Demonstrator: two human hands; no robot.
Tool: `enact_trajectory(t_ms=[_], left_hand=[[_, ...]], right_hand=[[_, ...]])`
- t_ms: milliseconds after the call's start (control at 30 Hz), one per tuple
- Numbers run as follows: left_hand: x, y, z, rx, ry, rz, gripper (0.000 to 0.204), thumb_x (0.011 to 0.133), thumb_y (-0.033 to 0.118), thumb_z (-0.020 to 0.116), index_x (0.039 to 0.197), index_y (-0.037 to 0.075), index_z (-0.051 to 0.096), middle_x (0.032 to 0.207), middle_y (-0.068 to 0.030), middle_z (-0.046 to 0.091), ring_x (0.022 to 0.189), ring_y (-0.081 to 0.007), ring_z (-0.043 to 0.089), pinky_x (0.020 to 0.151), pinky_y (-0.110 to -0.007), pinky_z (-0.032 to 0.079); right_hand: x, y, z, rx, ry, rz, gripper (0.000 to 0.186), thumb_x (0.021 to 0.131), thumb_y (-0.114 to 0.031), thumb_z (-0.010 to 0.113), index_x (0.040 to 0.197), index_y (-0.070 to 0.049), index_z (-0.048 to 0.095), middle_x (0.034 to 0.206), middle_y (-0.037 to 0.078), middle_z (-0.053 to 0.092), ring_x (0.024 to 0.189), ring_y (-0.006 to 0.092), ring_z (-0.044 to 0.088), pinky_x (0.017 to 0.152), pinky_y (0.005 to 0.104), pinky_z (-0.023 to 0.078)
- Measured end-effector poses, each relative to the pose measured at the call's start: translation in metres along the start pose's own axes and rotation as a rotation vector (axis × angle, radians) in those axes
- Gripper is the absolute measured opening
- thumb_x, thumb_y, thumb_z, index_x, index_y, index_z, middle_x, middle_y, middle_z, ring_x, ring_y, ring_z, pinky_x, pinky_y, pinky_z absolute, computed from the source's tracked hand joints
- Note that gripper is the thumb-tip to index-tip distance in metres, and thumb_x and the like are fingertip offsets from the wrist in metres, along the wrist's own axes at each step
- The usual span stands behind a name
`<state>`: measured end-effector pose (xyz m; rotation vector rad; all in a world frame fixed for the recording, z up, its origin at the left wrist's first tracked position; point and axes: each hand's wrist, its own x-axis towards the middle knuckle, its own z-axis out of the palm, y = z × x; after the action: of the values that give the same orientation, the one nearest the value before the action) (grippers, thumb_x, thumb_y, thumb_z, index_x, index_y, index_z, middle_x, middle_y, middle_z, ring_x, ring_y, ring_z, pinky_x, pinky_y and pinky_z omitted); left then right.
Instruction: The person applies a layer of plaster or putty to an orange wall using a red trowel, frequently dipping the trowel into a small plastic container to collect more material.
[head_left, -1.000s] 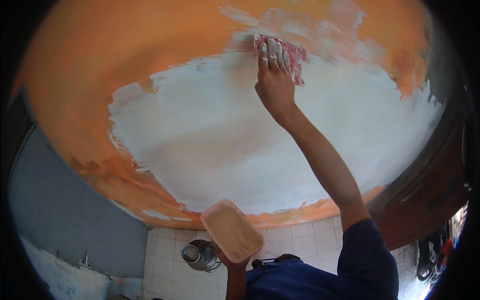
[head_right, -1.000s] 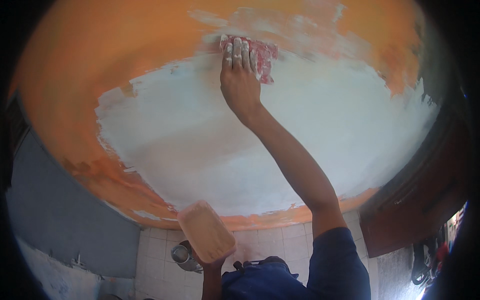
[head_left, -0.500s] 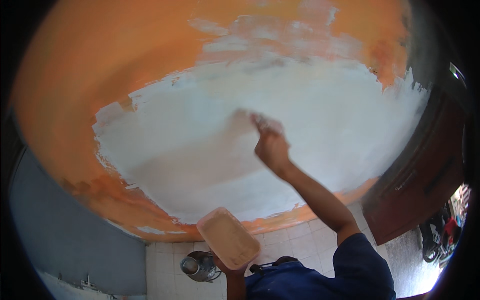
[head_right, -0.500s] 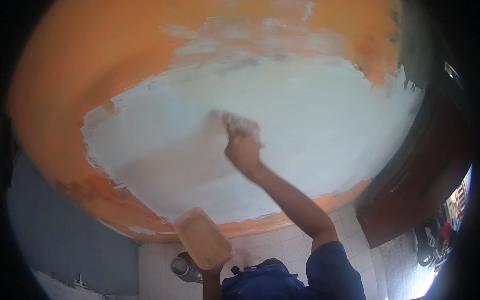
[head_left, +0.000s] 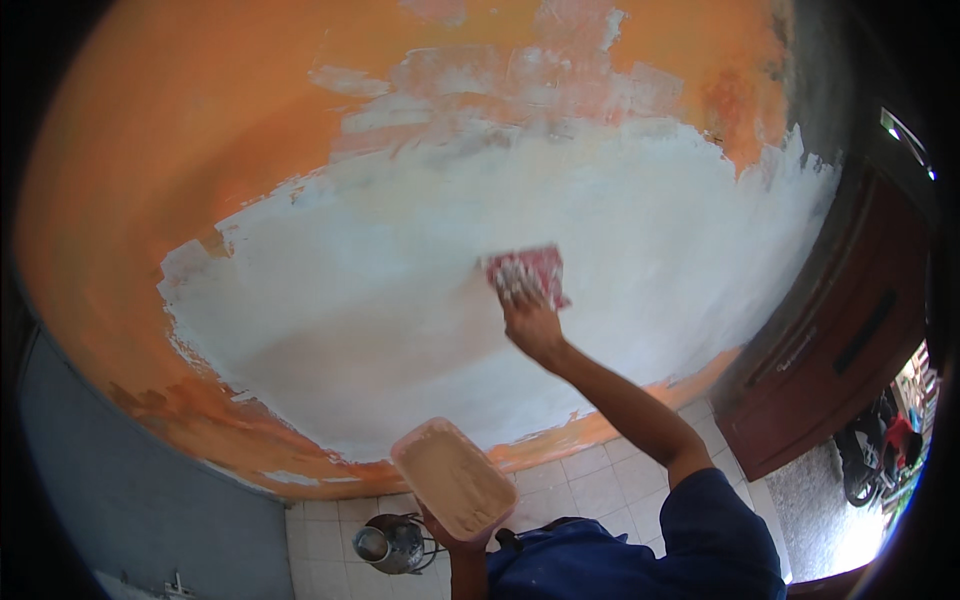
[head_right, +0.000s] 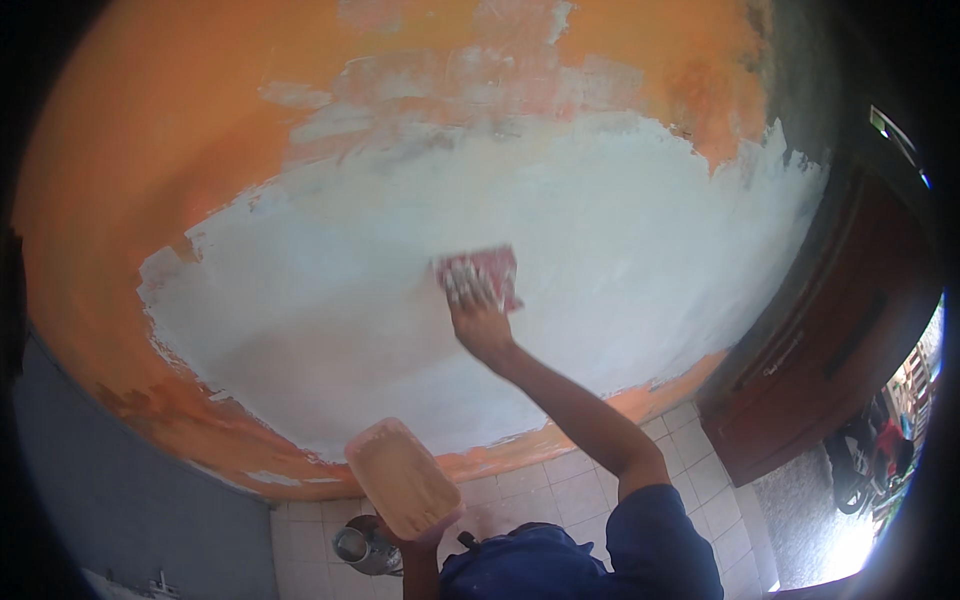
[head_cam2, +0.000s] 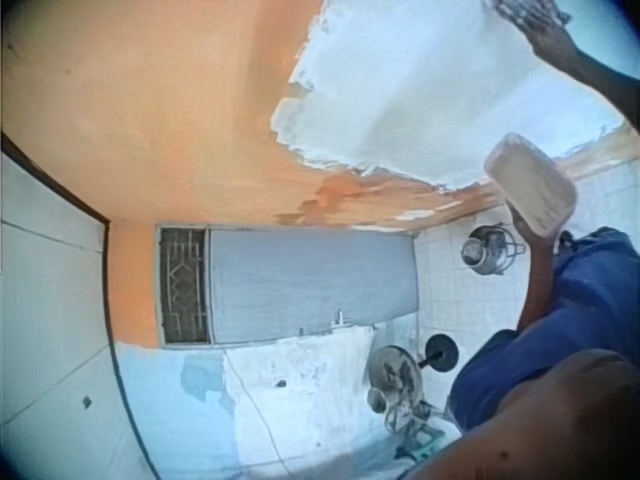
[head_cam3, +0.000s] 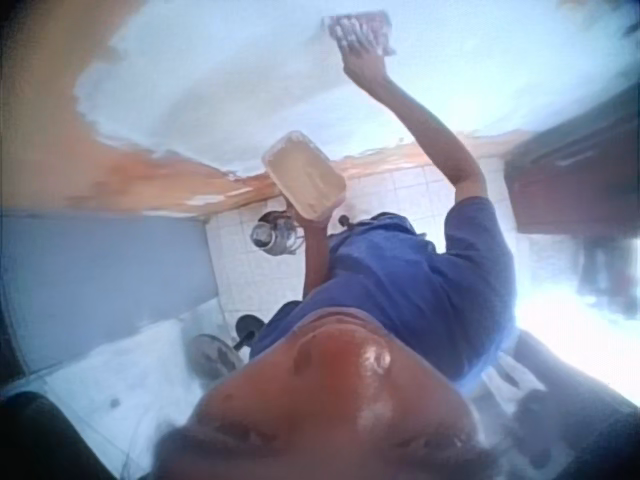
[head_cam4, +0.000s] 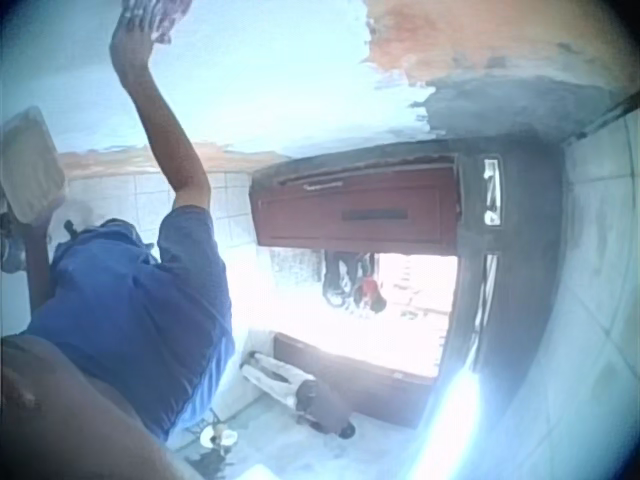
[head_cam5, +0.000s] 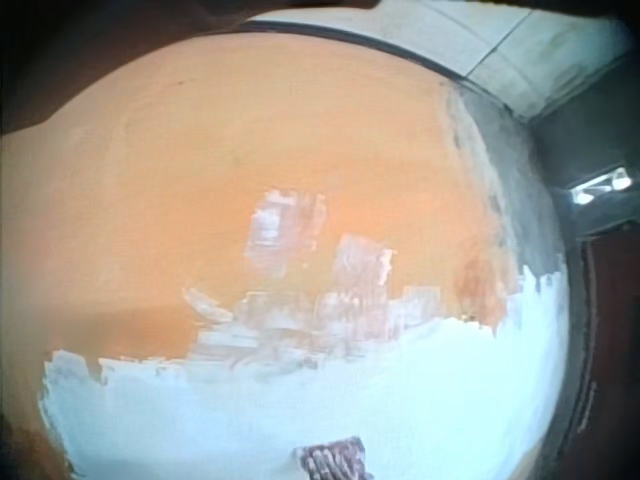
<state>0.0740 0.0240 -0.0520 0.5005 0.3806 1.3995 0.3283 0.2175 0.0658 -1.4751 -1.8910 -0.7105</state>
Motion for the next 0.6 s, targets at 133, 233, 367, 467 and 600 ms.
enact_trajectory(t_ms=[133, 233, 367, 467, 600], left_hand=[[-0.001, 0.000, 0.016, 0.062, -0.004, 0.070, 0.070, 0.084, 0.035, 0.061, 0.139, 0.004, 0.030, 0.131, -0.0143, 0.046, 0.117, -0.0312, 0.051, 0.092, -0.047, 0.050], [-0.002, -0.006, 0.023, -0.120, 0.086, 0.006, 0.078, 0.075, 0.022, 0.074, 0.137, 0.003, 0.031, 0.128, -0.0142, 0.049, 0.113, -0.0300, 0.054, 0.088, -0.044, 0.053], [0.001, -0.020, 0.018, 0.161, -0.060, 0.087, 0.074, 0.081, 0.033, 0.066, 0.139, 0.005, 0.030, 0.130, -0.0144, 0.047, 0.116, -0.0313, 0.052, 0.092, -0.048, 0.050], [0.002, -0.022, 0.026, 0.126, -0.069, 0.075, 0.076, 0.081, 0.033, 0.067, 0.140, 0.006, 0.028, 0.132, -0.0147, 0.045, 0.118, -0.0317, 0.050, 0.093, -0.049, 0.048], [0.000, -0.016, 0.047, -0.478, 0.123, -0.164, 0.089, 0.067, 0.013, 0.079, 0.139, 0.006, 0.029, 0.131, -0.0141, 0.045, 0.116, -0.0310, 0.051, 0.091, -0.047, 0.051]], right_hand=[[0.010, -0.015, -0.055, 0.103, -0.007, 0.208, 0.059, 0.068, 0.008, 0.049, 0.126, 0.001, 0.052, 0.125, 0.019, 0.056, 0.118, 0.0394, 0.049, 0.103, 0.0477, 0.036], [0.078, 0.020, -0.120, 0.045, 0.328, 0.179, 0.059, 0.070, 0.008, 0.046, 0.127, -0.007, 0.054, 0.119, 0.015, 0.060, 0.105, 0.0320, 0.058, 0.090, 0.0363, 0.048], [0.150, 0.046, -0.144, -0.082, 0.508, 0.028, 0.056, 0.070, 0.007, 0.049, 0.126, 0.003, 0.050, 0.127, 0.022, 0.052, 0.118, 0.0357, 0.050, 0.100, 0.0422, 0.039], [0.139, 0.038, -0.090, -0.158, 0.365, 0.041, 0.050, 0.077, 0.001, 0.048, 0.126, 0.010, 0.048, 0.135, 0.026, 0.044, 0.128, 0.0383, 0.042, 0.110, 0.0462, 0.029], [0.046, -0.009, -0.020, -0.250, 0.067, -0.180, 0.047, 0.085, -0.010, 0.049, 0.127, 0.010, 0.047, 0.135, 0.029, 0.044, 0.129, 0.0422, 0.039, 0.108, 0.0538, 0.029]])
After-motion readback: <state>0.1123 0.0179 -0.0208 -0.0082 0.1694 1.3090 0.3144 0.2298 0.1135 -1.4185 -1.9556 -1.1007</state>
